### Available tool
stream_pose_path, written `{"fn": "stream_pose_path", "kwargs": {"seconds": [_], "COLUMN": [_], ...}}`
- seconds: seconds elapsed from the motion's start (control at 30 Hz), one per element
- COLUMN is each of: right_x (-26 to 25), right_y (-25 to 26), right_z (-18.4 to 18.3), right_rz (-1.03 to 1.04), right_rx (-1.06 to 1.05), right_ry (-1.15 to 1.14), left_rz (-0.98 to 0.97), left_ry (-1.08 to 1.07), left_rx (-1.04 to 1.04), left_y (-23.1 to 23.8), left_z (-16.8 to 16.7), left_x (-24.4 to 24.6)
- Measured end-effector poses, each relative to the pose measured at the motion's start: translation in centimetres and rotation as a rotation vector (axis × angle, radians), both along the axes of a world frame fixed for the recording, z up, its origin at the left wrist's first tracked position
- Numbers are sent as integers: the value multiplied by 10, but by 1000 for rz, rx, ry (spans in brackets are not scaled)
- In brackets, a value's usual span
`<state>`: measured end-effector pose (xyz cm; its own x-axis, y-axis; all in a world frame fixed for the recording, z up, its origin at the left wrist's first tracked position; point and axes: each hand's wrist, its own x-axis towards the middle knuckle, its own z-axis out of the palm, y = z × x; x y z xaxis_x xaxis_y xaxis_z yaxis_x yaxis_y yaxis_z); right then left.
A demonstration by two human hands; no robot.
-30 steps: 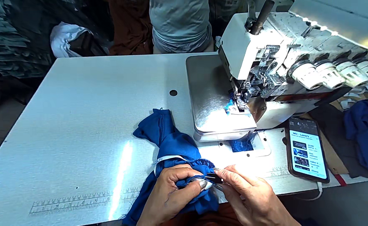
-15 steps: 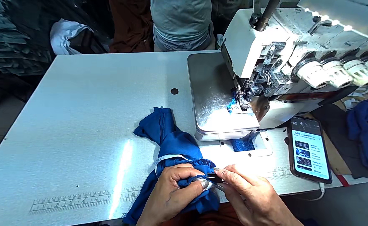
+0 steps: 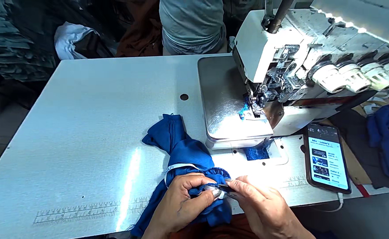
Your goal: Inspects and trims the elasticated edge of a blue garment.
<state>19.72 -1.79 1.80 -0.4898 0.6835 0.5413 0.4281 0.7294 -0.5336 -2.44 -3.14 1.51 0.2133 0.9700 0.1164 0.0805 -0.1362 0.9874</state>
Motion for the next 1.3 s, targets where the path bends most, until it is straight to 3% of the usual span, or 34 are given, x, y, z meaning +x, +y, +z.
{"fn": "stream_pose_path", "kwargs": {"seconds": [0.1, 0.23, 1.3], "right_x": [4, 6, 0], "right_y": [-4, -1, 2], "right_z": [17, 5, 6], "right_rz": [-55, -49, 14], "right_rx": [-90, 2, -14], "right_ry": [-54, -60, -30], "left_rz": [16, 30, -31], "left_ry": [-13, -15, -6], "left_rx": [-14, -11, 19], "left_y": [0, -1, 2], "left_z": [2, 0, 0], "left_x": [0, 2, -2]}}
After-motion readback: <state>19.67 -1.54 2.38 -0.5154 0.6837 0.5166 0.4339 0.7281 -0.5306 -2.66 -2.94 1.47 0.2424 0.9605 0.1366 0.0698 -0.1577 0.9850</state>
